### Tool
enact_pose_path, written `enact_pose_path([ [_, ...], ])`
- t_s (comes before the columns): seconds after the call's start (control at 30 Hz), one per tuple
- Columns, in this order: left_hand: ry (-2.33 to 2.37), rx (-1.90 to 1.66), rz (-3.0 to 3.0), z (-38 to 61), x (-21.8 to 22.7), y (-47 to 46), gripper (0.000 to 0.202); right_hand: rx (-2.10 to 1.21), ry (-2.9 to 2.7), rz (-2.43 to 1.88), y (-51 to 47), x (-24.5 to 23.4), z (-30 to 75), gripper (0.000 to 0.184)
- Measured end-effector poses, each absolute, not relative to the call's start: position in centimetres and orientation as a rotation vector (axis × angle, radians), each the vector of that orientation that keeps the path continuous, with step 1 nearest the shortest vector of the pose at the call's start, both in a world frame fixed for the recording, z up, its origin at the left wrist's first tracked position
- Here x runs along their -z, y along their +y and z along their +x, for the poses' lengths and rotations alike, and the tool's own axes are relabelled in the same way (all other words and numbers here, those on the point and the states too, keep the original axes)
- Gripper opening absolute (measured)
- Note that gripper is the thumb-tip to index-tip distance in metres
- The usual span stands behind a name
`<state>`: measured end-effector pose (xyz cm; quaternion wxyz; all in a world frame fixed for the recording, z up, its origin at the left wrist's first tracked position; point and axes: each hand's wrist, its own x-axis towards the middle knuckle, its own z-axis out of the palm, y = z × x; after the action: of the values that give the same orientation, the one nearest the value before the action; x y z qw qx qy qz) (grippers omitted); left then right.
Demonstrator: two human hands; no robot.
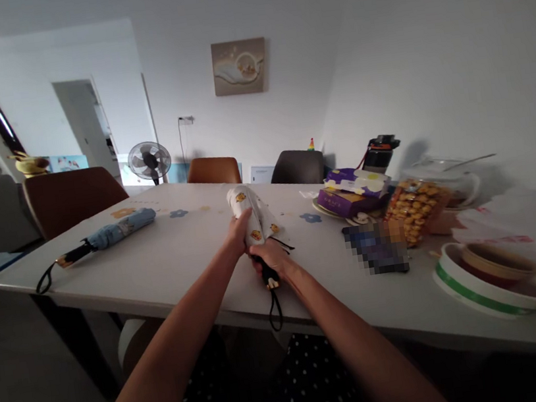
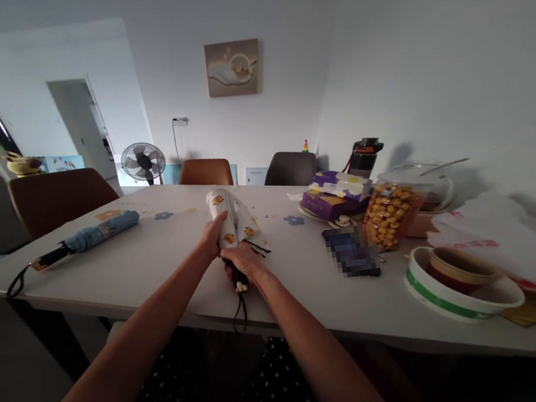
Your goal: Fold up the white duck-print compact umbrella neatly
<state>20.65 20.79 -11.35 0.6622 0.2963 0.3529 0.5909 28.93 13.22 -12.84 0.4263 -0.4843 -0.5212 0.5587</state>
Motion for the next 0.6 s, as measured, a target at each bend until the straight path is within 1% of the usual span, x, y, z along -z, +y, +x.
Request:
enact_pose_path([
  [0.17, 0.559, -1.194, 0.556, 18.8, 12.1, 20.4, 0.027, -1.487, -1.395, -1.189, 13.0, 13.0, 28.5, 0.015],
  [0.27, 0.592, -1.214, 0.492, 18.5, 12.4, 20.5, 0.025, -1.496, -1.320, -1.228, 13.1, 13.0, 28.2, 0.014],
  [0.43, 0.543, -1.208, 0.459, 18.1, 12.2, 20.2, 0.029, -1.558, -1.250, -1.208, 13.3, 12.8, 28.0, 0.021],
  [0.6, 0.508, -1.145, 0.479, 17.9, 12.2, 19.9, 0.036, -1.497, -1.333, -1.197, 12.7, 12.5, 28.3, 0.017],
])
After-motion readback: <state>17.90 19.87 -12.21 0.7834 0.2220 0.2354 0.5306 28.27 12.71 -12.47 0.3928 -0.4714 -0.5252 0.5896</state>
